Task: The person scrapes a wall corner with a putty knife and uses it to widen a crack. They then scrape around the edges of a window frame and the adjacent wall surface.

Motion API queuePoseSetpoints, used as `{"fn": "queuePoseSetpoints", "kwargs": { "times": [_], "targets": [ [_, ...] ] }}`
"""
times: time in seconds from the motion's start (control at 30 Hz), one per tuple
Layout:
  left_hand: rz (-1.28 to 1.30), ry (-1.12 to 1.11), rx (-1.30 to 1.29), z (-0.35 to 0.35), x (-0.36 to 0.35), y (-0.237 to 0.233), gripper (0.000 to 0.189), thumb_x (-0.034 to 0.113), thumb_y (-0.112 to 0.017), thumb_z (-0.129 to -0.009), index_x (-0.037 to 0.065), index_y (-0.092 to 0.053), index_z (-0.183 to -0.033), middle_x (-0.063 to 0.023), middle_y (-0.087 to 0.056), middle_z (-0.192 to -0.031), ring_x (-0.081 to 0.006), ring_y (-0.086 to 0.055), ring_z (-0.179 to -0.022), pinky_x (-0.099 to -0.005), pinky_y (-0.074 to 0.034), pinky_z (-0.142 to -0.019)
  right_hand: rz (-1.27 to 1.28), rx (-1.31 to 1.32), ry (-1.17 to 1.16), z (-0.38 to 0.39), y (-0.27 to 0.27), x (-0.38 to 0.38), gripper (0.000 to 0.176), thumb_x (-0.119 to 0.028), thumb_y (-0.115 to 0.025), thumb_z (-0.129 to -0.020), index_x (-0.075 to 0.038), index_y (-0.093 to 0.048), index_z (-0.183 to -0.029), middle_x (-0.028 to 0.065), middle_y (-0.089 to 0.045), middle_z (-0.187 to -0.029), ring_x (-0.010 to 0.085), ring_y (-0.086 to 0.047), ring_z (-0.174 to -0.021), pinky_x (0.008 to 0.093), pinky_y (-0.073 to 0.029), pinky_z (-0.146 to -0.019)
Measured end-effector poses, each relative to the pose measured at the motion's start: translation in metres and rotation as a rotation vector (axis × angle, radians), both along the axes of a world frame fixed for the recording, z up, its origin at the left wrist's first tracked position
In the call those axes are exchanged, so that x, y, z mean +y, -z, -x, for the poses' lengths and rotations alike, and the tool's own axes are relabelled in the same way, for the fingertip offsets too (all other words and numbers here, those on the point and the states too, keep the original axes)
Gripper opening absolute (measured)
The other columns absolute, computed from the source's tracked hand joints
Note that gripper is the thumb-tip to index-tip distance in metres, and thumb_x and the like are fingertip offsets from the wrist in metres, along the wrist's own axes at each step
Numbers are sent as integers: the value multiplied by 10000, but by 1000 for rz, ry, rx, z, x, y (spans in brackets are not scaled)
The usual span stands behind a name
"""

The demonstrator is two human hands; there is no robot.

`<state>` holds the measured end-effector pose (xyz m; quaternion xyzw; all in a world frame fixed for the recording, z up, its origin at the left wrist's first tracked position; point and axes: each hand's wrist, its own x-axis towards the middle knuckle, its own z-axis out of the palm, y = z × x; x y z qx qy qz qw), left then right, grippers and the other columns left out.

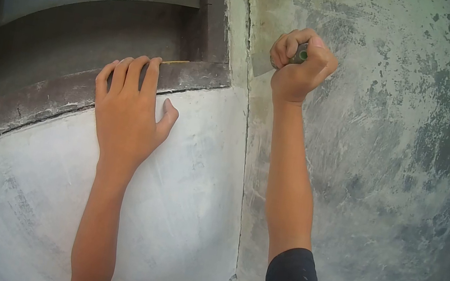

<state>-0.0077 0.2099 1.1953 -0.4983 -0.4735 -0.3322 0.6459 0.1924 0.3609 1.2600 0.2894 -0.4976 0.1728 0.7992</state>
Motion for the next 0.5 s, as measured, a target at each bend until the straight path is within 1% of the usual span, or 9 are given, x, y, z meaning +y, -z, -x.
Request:
{"fn": "queuePoseSetpoints", "kwargs": {
  "times": [0.03, 0.13, 0.17, 0.2, 0.27, 0.3, 0.4, 0.47, 0.5],
  "targets": [
    [-1, -9, -1, 1, 0, -1, 528, 201, -724, -765, 2, -643, -1247, -139, -638, -1214, -300, -567, -1196, -476, -374, -1118, -52, 19, -25, -5, 0, -8, 392, -285, -407, -903, -25, -419, -610, 73, -392, -516, 142, -313, -449, 294, -255, -418],
    [-2, 10, -5, 1, 0, -1, 524, 202, -723, -766, 2, -644, -1244, -138, -639, -1216, -301, -567, -1199, -475, -374, -1118, -85, 16, -126, -10, 0, 4, 396, -285, -411, -901, -12, -428, -615, 76, -402, -515, 140, -321, -451, 290, -255, -423],
    [2, 6, -6, 1, 1, 1, 524, 202, -721, -766, 1, -644, -1244, -138, -638, -1216, -302, -568, -1198, -476, -376, -1116, 83, 83, -27, 12, 0, 8, 402, -288, -406, -904, -10, -430, -615, 65, -384, -514, 139, -322, -449, 289, -246, -421],
    [6, 4, -5, 1, 0, 2, 523, 203, -720, -767, 1, -644, -1243, -137, -638, -1216, -302, -568, -1198, -477, -377, -1115, 72, 60, -10, 10, 4, 7, 409, -294, -408, -907, -11, -428, -613, 65, -385, -516, 138, -322, -447, 289, -245, -420],
    [0, 0, 2, 1, 0, 0, 522, 204, -718, -768, 0, -644, -1243, -137, -638, -1216, -302, -569, -1195, -478, -380, -1113, 23, 22, 13, 8, 0, 0, 424, -306, -412, -913, -12, -423, -608, 64, -387, -519, 137, -321, -443, 287, -243, -418],
    [5, -2, 4, 1, 0, 1, 523, 205, -717, -767, 0, -644, -1243, -138, -638, -1215, -302, -570, -1194, -478, -381, -1112, -18, 45, -49, 5, 3, -4, 430, -293, -415, -921, -11, -418, -597, 66, -398, -520, 134, -314, -437, 280, -236, -414],
    [-14, -7, 9, 4, 0, -3, 527, 205, -717, -764, 1, -643, -1244, -139, -638, -1213, -304, -570, -1190, -480, -383, -1110, -165, 63, -53, -3, 18, -15, 438, -292, -420, -928, -9, -419, -592, 75, -420, -527, 135, -329, -439, 272, -240, -418],
    [0, 0, 5, 1, 1, 2, 528, 204, -718, -762, 3, -644, -1244, -140, -639, -1210, -305, -570, -1190, -480, -383, -1110, 35, 118, 56, 26, 22, 0, 443, -296, -434, -927, -6, -431, -592, 76, -410, -513, 132, -349, -443, 271, -234, -418],
    [6, -1, 2, 1, 0, 2, 527, 205, -719, -761, 4, -644, -1243, -140, -639, -1209, -304, -570, -1190, -480, -383, -1110, 17, 75, 90, 25, 27, -1, 443, -293, -433, -928, -6, -428, -591, 75, -409, -511, 133, -348, -440, 274, -233, -416]
  ]
}}
